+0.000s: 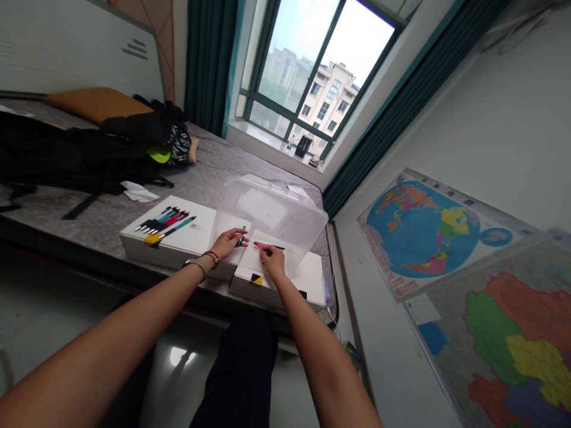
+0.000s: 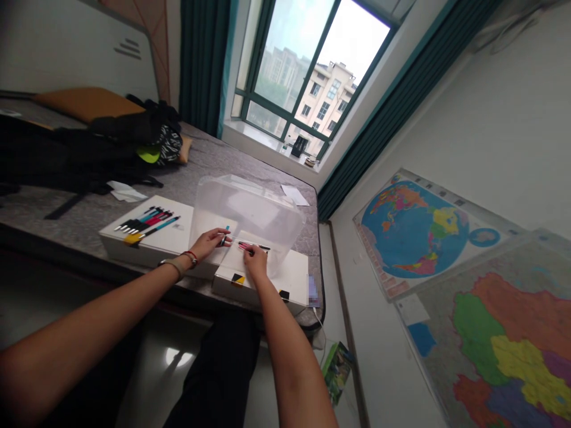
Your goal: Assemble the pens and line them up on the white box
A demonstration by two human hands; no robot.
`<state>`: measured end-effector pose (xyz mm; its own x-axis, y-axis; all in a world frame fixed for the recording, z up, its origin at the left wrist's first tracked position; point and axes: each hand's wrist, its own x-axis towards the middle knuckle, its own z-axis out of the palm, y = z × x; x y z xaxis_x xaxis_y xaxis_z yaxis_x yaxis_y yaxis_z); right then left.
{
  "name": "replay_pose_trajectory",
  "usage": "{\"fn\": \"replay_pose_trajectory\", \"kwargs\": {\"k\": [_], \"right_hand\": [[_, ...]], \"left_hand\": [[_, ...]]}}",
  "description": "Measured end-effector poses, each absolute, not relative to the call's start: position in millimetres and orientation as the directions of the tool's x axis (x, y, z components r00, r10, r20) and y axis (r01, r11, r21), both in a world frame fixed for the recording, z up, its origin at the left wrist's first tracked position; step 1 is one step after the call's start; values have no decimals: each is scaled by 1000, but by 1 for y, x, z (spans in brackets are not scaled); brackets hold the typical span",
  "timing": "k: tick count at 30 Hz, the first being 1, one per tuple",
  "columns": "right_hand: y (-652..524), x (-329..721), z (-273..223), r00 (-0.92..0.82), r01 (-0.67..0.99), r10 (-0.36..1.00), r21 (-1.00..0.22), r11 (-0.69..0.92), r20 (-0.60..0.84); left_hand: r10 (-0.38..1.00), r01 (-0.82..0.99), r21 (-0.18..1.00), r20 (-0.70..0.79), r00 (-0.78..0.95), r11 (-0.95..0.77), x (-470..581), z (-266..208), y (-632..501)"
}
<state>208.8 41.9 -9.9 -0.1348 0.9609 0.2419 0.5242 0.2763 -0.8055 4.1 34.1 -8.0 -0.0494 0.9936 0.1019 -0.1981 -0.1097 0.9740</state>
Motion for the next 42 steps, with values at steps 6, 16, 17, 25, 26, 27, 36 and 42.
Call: {"fn": "replay_pose_trajectory", "kwargs": {"k": [6, 16, 17, 25, 26, 27, 36, 42], "right_hand": [[44, 201, 3, -314, 731, 903, -532, 427, 293], [46, 207, -1, -254, 794, 891, -445, 414, 376], [46, 208, 2, -256, 785, 892, -458, 417, 374], [60, 191, 46, -314, 675, 896, -589, 444, 315], [62, 188, 50, -351, 643, 894, -622, 446, 278], [66, 185, 54, -381, 614, 890, -651, 446, 251], [85, 174, 64, -361, 582, 915, -723, 372, 181], [74, 174, 59, -281, 462, 960, -876, 137, 2]], "left_hand": [[995, -151, 984, 93, -31, -97, 4, -13, 35], [971, 288, 944, 205, -124, -162, 2, -23, 39], [964, 319, 930, 234, -129, -183, 2, -23, 39], [941, 341, 899, 323, -96, -274, 9, -20, 34], [950, 335, 905, 303, -73, -263, 9, -20, 33], [957, 332, 910, 284, -57, -250, 9, -20, 32], [960, 256, 931, 279, -37, -261, 10, -14, 28], [948, 224, 944, 280, -153, -243, 13, -15, 25]]}}
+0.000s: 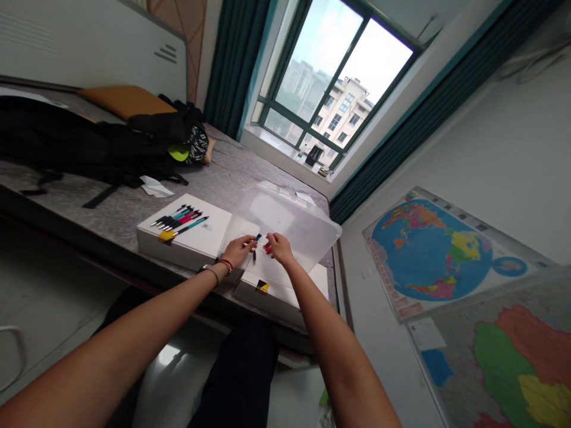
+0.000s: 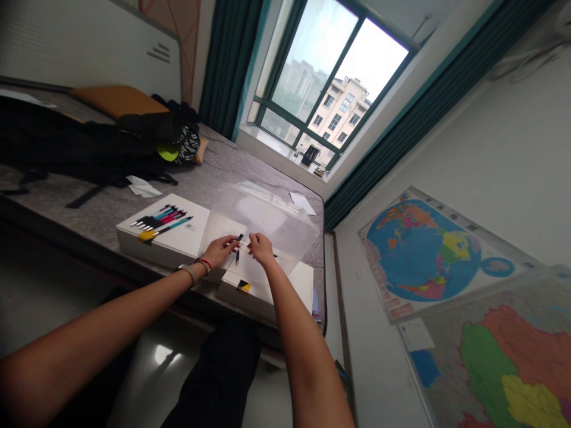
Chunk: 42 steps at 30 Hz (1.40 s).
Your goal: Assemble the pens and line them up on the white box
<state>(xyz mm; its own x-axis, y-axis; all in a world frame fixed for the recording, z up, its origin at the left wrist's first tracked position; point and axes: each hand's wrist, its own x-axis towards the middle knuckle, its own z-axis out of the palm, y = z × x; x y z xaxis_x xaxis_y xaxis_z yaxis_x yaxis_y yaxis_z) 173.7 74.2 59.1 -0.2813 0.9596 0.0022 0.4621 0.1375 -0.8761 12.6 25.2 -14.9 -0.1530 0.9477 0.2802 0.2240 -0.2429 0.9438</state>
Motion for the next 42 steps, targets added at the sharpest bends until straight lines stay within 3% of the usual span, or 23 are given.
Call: {"fn": "replay_pose_trajectory", "kwargs": {"k": [5, 9, 17, 22, 29, 31, 37, 42], "right_hand": [[59, 183, 48, -182, 242, 958, -954, -176, -223], [53, 195, 40, -88, 186, 961, -952, -243, -262], [42, 204, 35, -362, -74, 854, -902, -426, -374], [32, 202, 34, -416, -124, 854, -911, -394, -312], [22, 194, 33, -386, -252, 911, -933, -256, -145], [22, 192, 33, -341, -204, 938, -969, -140, -63], [33, 186, 32, -274, 76, 957, -989, 124, 99], [38, 185, 30, -208, 77, 970, -987, 141, 123]], "left_hand": [[895, 495, 818, 416, -162, -291, 13, -13, 30], [898, 591, 728, 439, -13, -348, 8, 16, 42], [897, 724, 530, 253, 363, -442, 11, 97, 73], [884, 738, 500, 145, 444, -453, 26, 128, 76], [880, 863, 187, 11, 476, -469, 36, 146, 65], [879, 860, 206, 8, 476, -467, 34, 139, 64], [924, 832, 410, 75, 376, -372, 24, 110, 66], [952, 833, 465, 99, 289, -301, 18, 104, 65]]}}
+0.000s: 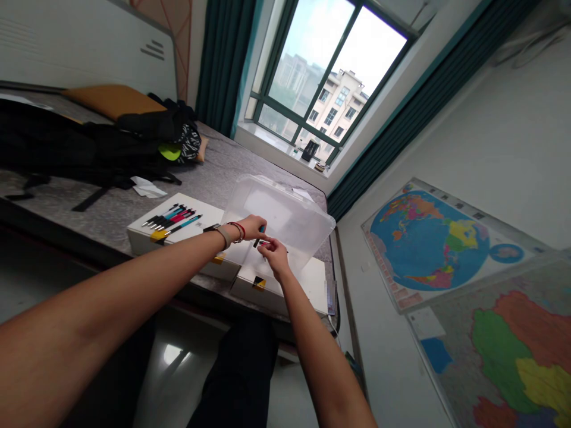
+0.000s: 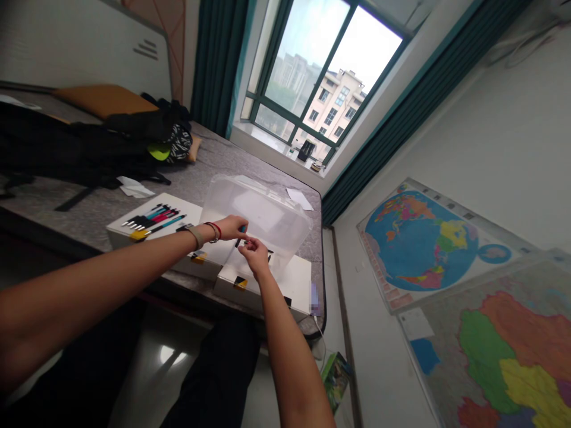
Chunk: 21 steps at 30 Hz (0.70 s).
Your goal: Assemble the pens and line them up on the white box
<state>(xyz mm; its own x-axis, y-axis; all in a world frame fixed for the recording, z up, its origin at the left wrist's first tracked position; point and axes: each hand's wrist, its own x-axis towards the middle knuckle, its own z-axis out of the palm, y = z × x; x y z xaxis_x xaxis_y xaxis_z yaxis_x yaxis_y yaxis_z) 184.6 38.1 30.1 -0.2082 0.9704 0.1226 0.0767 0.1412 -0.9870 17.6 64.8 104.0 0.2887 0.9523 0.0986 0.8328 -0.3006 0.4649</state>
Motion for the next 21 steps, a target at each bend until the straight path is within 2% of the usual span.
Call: {"fn": "replay_pose_trajectory", "kwargs": {"k": [5, 9, 12, 15, 17, 19, 21], "right_hand": [[36, 189, 27, -147, 161, 975, -969, 188, 164], [36, 189, 27, -215, 277, 961, -932, 233, 176], [38, 184, 27, -243, 343, 956, -908, 241, 162], [41, 182, 26, -241, 347, 961, -913, 215, 135], [44, 186, 29, -280, 373, 952, -900, 226, 123], [48, 195, 37, -311, 471, 943, -843, 259, 116], [52, 207, 49, -267, 633, 954, -721, 281, 138]], "left_hand": [[972, 791, 575, 35, 232, -209, 16, 110, 62], [979, 719, 689, -76, 191, -87, 16, 109, 63], [976, 608, 793, -94, 197, -46, 18, 103, 65], [975, 475, 875, -18, 221, -92, 19, 94, 65], [968, 457, 873, 60, 244, -169, 18, 85, 63], [962, 531, 807, 166, 218, -260, 15, 75, 60], [946, 641, 703, 297, 129, -308, 12, 62, 55]]}}
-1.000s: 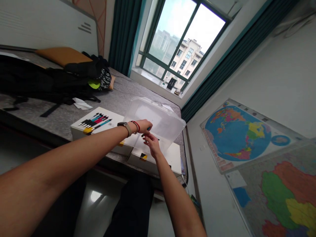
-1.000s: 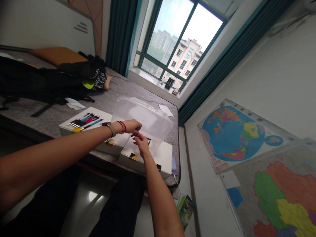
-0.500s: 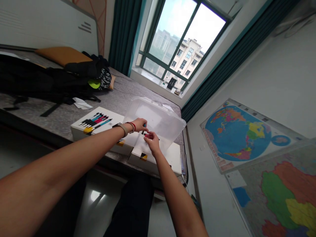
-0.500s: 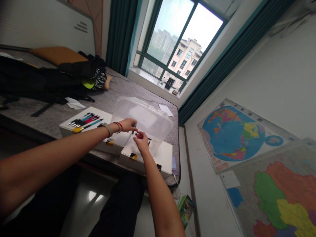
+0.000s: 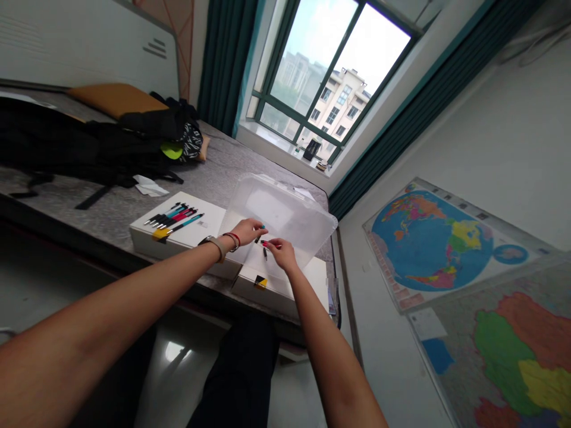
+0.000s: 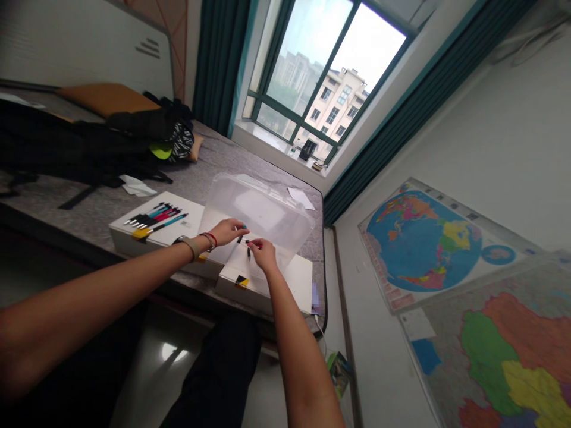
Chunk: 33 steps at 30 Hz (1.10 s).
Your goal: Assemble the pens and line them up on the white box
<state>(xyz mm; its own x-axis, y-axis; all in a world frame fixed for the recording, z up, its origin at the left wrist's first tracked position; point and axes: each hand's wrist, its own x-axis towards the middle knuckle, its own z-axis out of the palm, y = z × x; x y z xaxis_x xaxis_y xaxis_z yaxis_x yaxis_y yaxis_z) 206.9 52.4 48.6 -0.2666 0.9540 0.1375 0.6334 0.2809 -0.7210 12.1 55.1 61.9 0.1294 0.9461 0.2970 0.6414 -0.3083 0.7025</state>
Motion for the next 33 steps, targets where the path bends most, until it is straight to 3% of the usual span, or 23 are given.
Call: {"fn": "replay_pose_trajectory", "kwargs": {"k": [2, 4, 7, 9, 16, 26, 30, 33], "right_hand": [[56, 218, 59, -189, 791, 970, -561, 244, 155], [57, 223, 66, -182, 884, 979, -422, 204, 93], [58, 220, 66, -263, 925, 965, -289, 245, -24], [60, 211, 62, -323, 919, 946, -242, 311, -10], [88, 174, 47, -482, 865, 876, -161, 475, -3], [107, 170, 39, -600, 800, 795, -67, 597, -85], [100, 183, 52, -581, 810, 814, -87, 579, 10], [93, 192, 63, -563, 824, 827, -82, 560, -5]], "left_hand": [[913, 722, 615, 403, 59, -318, 10, 45, 49], [903, 767, 544, 415, 107, -341, 9, 27, 41], [892, 810, 453, 415, 177, -372, 9, 4, 29], [885, 826, 428, 434, 168, -367, 11, -5, 21], [925, 849, 484, 380, 17, -215, 15, -4, 6], [924, 778, 566, 379, 47, -272, 11, -15, 16], [925, 751, 610, 380, 2, -252, 12, -16, 17], [936, 739, 654, 340, -94, -163, 13, -13, 15]]}}
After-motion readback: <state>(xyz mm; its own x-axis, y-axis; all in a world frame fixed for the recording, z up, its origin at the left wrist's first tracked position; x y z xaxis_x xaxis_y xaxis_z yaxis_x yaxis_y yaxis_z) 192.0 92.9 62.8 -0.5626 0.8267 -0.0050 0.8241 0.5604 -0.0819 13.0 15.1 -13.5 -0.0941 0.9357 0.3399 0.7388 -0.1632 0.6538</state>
